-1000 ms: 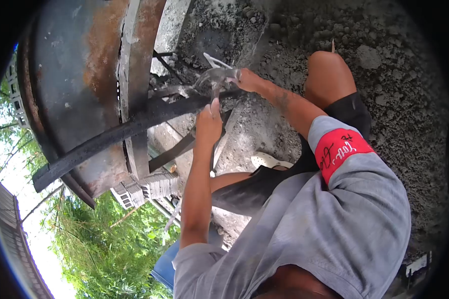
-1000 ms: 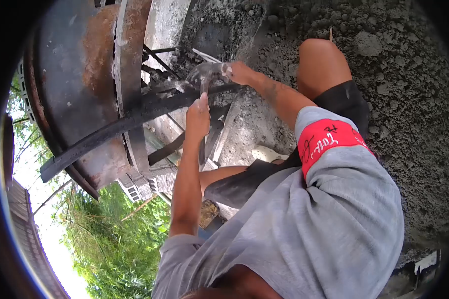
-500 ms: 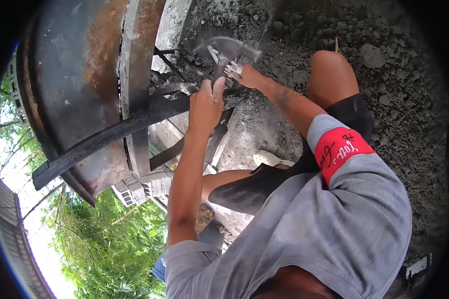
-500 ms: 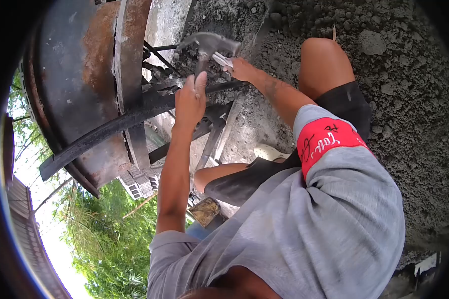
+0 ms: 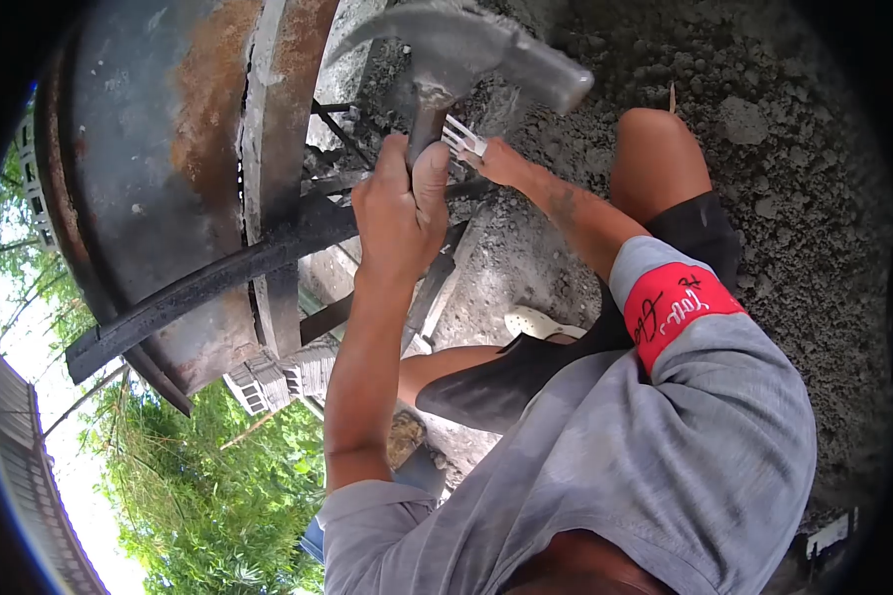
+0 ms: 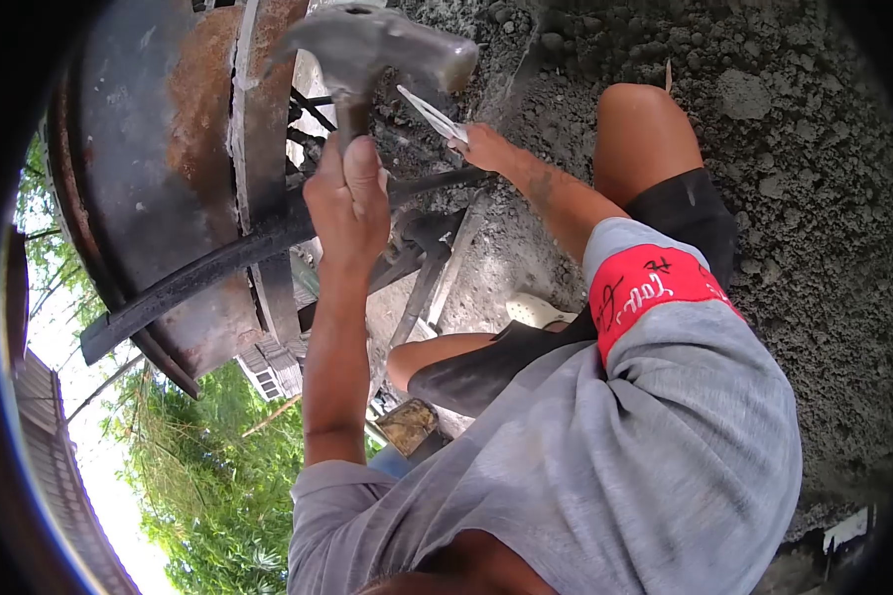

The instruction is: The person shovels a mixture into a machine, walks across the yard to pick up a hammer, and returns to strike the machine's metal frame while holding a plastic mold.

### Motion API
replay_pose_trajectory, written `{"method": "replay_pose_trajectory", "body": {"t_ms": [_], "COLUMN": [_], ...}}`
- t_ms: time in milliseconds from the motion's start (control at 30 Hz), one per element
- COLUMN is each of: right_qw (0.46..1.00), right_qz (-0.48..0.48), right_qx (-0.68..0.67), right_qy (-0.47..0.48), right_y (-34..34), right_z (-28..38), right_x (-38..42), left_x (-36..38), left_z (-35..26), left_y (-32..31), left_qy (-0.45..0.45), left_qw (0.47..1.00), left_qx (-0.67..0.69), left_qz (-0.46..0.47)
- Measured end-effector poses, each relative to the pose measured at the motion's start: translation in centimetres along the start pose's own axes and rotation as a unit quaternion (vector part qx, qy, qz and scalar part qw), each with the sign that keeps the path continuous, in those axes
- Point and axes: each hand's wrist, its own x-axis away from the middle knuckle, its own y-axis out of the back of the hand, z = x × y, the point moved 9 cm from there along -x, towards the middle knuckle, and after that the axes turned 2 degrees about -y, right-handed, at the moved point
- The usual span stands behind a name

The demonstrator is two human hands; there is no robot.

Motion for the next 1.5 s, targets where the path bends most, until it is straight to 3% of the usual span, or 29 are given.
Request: {"method": "replay_pose_trajectory", "body": {"t_ms": [67,100,133,167,200,267,333,367,467,500,567,600,667,733,767,800,833,867,900,933,1000,1100,1133,1200,1267,1333,1400,1467,1500], "right_qw": [0.995,0.984,0.984,0.99,0.992,0.987,0.999,0.999,0.999,0.97,0.977,0.984,0.992,0.999,0.992,0.992,0.998,1.0,0.986,0.963,0.953,0.925,0.929,0.997,0.996,0.982,0.977,0.959,0.944], "right_qz": [-0.05,-0.098,-0.098,-0.079,-0.052,-0.124,0.028,-0.037,-0.016,-0.129,-0.11,-0.091,-0.068,-0.02,-0.046,-0.045,-0.02,0.002,-0.088,-0.023,-0.189,-0.248,-0.238,0.002,0.001,0.002,-0.01,-0.027,-0.054], "right_qx": [0.048,0.006,0.006,0.059,0.109,0.092,0.031,0.026,0.02,0.057,0.052,0.044,0.029,0.003,-0.024,-0.023,-0.017,-0.007,0.013,-0.252,0.055,0.059,0.055,0.028,0.063,-0.187,-0.194,-0.214,-0.216], "right_qy": [0.075,0.15,0.149,0.098,0.047,0.05,-0.025,0.028,0.047,0.201,0.175,0.147,0.098,0.028,0.119,0.119,0.066,0.014,0.143,0.092,0.232,0.281,0.277,0.071,0.063,0.037,0.09,0.184,0.243], "right_y": [0.1,-2.0,-3.6,-5.1,-6.6,0.6,0.3,1.0,-1.3,-1.6,-0.8,-0.5,1.1,-0.4,-1.0,-0.9,-1.2,-1.8,-2.0,-6.6,-3.6,-2.3,-2.3,-2.6,-2.0,-1.0,-2.7,-6.6,-5.2], "right_z": [-0.1,-2.8,-5.8,-9.1,-10.8,-3.0,-0.5,0.0,-2.6,-2.5,-2.3,-1.8,-0.6,-1.2,-1.7,-1.4,-1.6,-3.2,-3.4,-10.3,-5.7,-5.0,-4.4,-4.2,-2.4,-2.3,-4.7,-8.3,-8.0], "right_x": [0.0,-1.5,-2.9,-4.1,-3.9,-1.9,0.6,0.6,-1.0,-1.3,-1.2,-0.8,-1.5,0.3,0.0,0.1,0.1,-0.4,-1.0,-5.7,-1.7,-1.3,-0.1,-0.9,0.5,0.5,-1.1,-2.5,-4.7], "left_x": [0.7,1.4,1.9,2.0,3.2,1.1,0.8,0.0,0.1,0.6,2.7,3.6,3.1,1.7,0.2,-0.3,0.2,0.3,0.4,1.4,3.1,3.5,4.0,1.2,1.1,2.0,3.2,4.7,4.3], "left_z": [1.0,1.8,4.3,8.7,12.0,9.8,5.2,1.9,-2.7,-1.2,6.3,7.8,11.4,7.4,3.7,1.1,0.7,-1.1,-2.7,-0.7,8.6,11.6,10.6,3.3,0.7,-0.2,5.5,12.9,12.0], "left_y": [-0.9,-1.5,-2.9,-6.5,-8.6,-7.5,-5.3,-3.3,-0.3,-1.1,-6.4,-7.0,-7.3,-4.9,-3.2,-1.6,-1.3,-0.7,-0.2,-1.7,-7.7,-8.4,-7.9,-4.4,-2.7,-2.8,-5.9,-9.9,-9.6], "left_qy": [-0.039,-0.076,-0.076,-0.014,0.055,0.052,0.036,0.021,-0.097,-0.099,-0.001,0.0,0.112,0.065,0.034,0.003,0.006,-0.068,-0.142,-0.13,-0.015,0.067,0.078,0.006,0.005,-0.113,-0.115,0.057,0.049], "left_qw": [0.997,0.987,0.987,0.997,0.963,0.97,0.984,0.993,0.994,0.994,0.988,0.988,0.964,0.98,0.991,0.997,0.997,0.998,0.986,0.984,0.977,0.959,0.957,0.99,0.997,0.992,0.993,0.953,0.951], "left_qx": [0.069,0.137,0.138,-0.036,-0.209,-0.193,-0.145,-0.107,0.031,0.033,-0.116,-0.117,-0.193,-0.161,-0.118,-0.075,-0.077,-0.001,0.075,0.114,-0.178,-0.224,-0.223,-0.116,-0.06,0.058,-0.024,-0.235,-0.257], "left_qz": [-0.02,-0.036,-0.036,0.064,0.162,0.138,0.102,0.055,-0.04,-0.041,0.097,0.097,0.144,0.097,0.057,0.014,0.014,-0.015,-0.044,-0.035,0.115,0.161,0.166,0.081,0.045,-0.008,-0.006,0.185,0.166]}}
